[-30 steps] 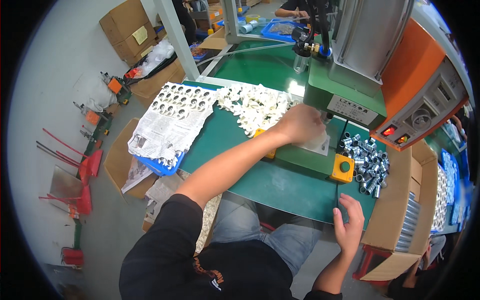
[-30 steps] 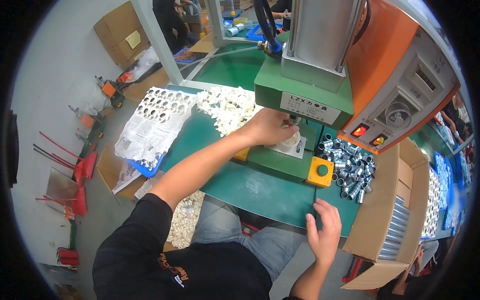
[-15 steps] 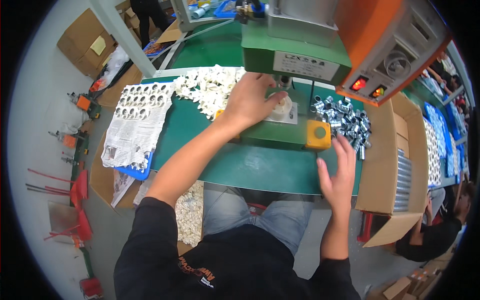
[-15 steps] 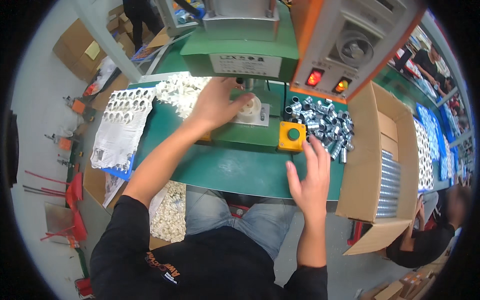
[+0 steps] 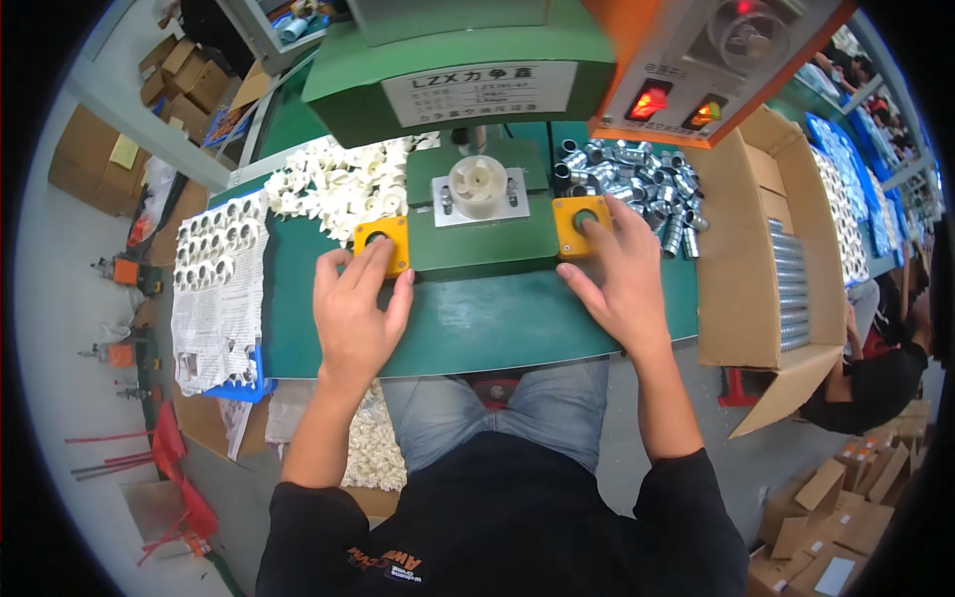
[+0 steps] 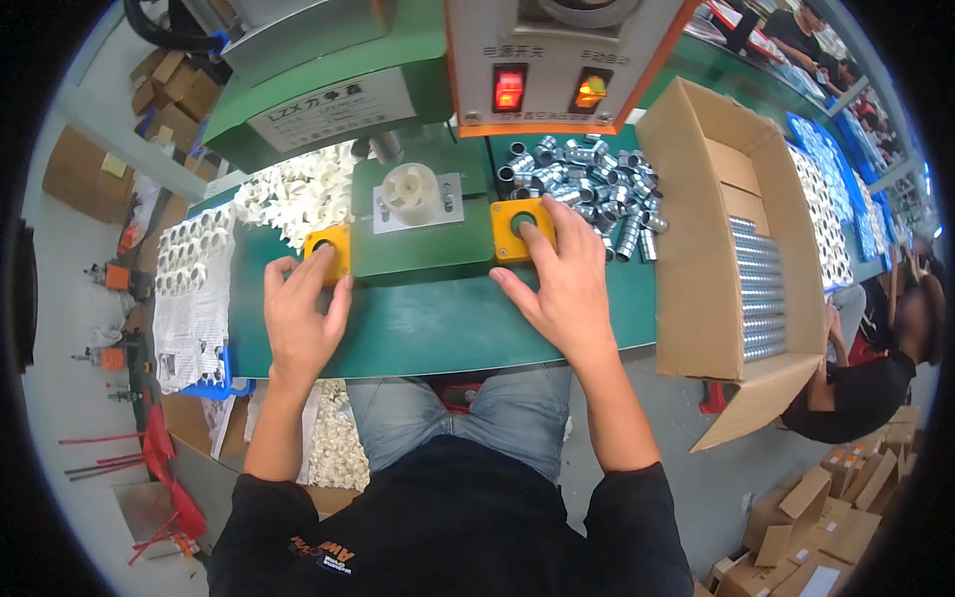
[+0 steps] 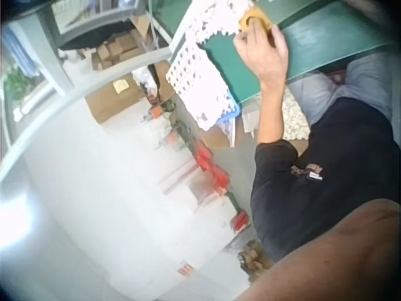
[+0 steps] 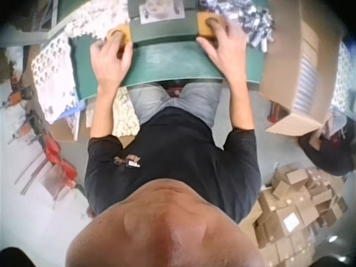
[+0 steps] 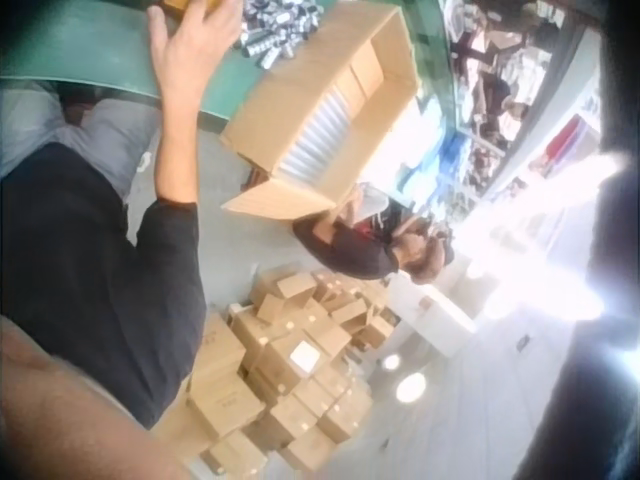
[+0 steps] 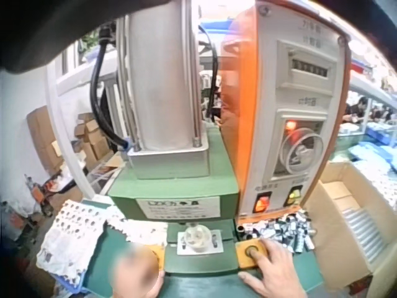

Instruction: Assembling metal components using a pneumatic press machine on an industrial production line.

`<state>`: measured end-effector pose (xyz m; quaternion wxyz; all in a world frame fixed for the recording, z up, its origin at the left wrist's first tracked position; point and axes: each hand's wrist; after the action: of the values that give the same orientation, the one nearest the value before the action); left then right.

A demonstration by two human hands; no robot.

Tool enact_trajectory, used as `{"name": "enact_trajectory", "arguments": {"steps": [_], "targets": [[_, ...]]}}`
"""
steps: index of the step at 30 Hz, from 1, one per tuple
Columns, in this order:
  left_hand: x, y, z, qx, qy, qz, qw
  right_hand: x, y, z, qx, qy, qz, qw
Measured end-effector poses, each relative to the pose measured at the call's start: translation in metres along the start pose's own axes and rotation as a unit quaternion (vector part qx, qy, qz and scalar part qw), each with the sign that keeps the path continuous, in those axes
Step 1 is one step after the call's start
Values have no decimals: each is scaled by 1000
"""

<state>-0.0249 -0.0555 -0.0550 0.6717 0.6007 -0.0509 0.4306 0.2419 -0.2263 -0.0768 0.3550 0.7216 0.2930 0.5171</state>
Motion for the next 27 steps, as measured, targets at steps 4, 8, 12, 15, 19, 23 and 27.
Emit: {"name": "enact_trajectory", "arguments": {"steps": [4, 8, 12, 15, 19, 23, 27], "targets": [[2, -2, 0, -16, -5, 6, 1000, -1, 3, 10, -11, 23, -20, 999], [-1, -2, -6, -22, -3, 14, 1000, 13, 8, 28, 63, 10, -16, 998], [6, -2, 0, -39, 2, 12, 999, 57, -9, 82, -13, -45, 102, 994], [4, -2, -4, -44, 12, 17, 999, 88, -33, 118, -103, -119, -42, 987], [3, 1, -4, -54, 26, 11, 998, 117, -36, 123, -153, -166, -192, 955], [4, 1, -5, -71, 22, 22, 997, 125, -30, 119, -148, -153, -224, 951], [5, 0, -5, -69, 17, 40, 997, 120, -22, 118, -77, -121, -189, 971]]}}
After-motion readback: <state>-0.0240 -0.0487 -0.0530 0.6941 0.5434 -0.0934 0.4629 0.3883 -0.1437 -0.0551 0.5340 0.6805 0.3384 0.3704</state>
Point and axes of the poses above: each hand's wrist, its own x-axis towards the middle knuckle, its own y-axis out of the back of the hand, z = x × y, and after that the axes turned 7 degrees about -x, right-handed
